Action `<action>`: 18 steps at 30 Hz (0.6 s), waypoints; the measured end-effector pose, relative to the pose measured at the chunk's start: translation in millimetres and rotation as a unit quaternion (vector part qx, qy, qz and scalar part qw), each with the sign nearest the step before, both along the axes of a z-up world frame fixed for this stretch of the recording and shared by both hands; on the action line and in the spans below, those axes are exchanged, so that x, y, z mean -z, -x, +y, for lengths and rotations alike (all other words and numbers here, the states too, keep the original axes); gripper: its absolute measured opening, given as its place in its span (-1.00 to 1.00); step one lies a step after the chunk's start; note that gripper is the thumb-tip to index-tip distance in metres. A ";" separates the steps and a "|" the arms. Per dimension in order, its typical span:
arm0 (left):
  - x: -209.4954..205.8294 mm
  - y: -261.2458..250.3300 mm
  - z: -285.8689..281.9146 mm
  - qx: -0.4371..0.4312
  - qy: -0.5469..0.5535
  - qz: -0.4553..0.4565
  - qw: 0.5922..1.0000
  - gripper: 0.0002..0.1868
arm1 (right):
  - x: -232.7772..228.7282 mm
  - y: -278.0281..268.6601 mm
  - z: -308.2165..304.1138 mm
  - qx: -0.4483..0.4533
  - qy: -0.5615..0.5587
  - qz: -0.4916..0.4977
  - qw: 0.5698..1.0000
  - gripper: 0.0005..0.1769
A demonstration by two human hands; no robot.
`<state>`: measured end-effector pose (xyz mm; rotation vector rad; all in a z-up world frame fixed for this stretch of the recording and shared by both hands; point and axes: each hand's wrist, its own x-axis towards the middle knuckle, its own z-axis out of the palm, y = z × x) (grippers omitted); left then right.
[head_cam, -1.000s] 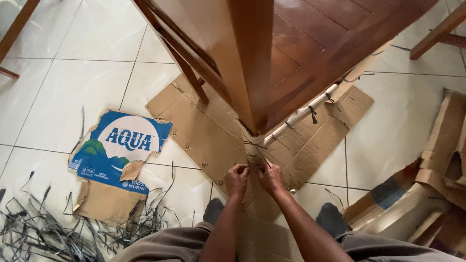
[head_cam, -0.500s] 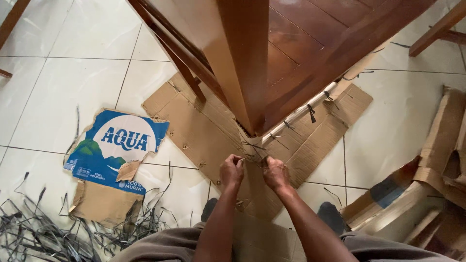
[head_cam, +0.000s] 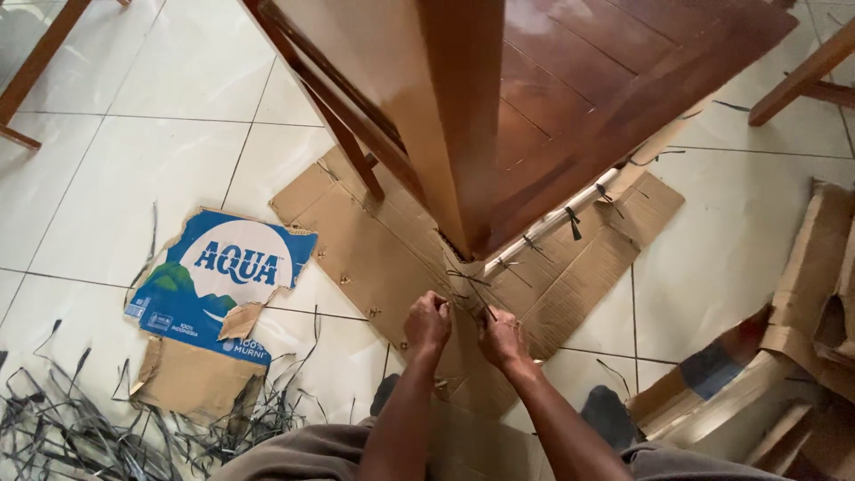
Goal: Wrapping wooden chair legs with cardboard and securing them with plastic ties for protection
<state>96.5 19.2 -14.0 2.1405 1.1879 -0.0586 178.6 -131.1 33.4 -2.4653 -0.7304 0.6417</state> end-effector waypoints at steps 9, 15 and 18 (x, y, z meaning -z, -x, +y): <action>2.6 3.3 -6.2 -0.039 0.042 0.010 0.998 -0.91 | 98.3 -19.3 0.6 0.121 0.010 0.087 0.989 -0.84; -25.5 21.8 -21.7 -0.023 0.058 -0.019 0.998 -0.91 | 79.9 -4.0 3.2 0.160 -0.012 0.139 0.977 -0.77; 6.9 32.2 -25.9 0.007 0.007 -0.051 0.999 -0.89 | 83.6 5.4 0.4 0.210 -0.057 0.201 0.955 -0.82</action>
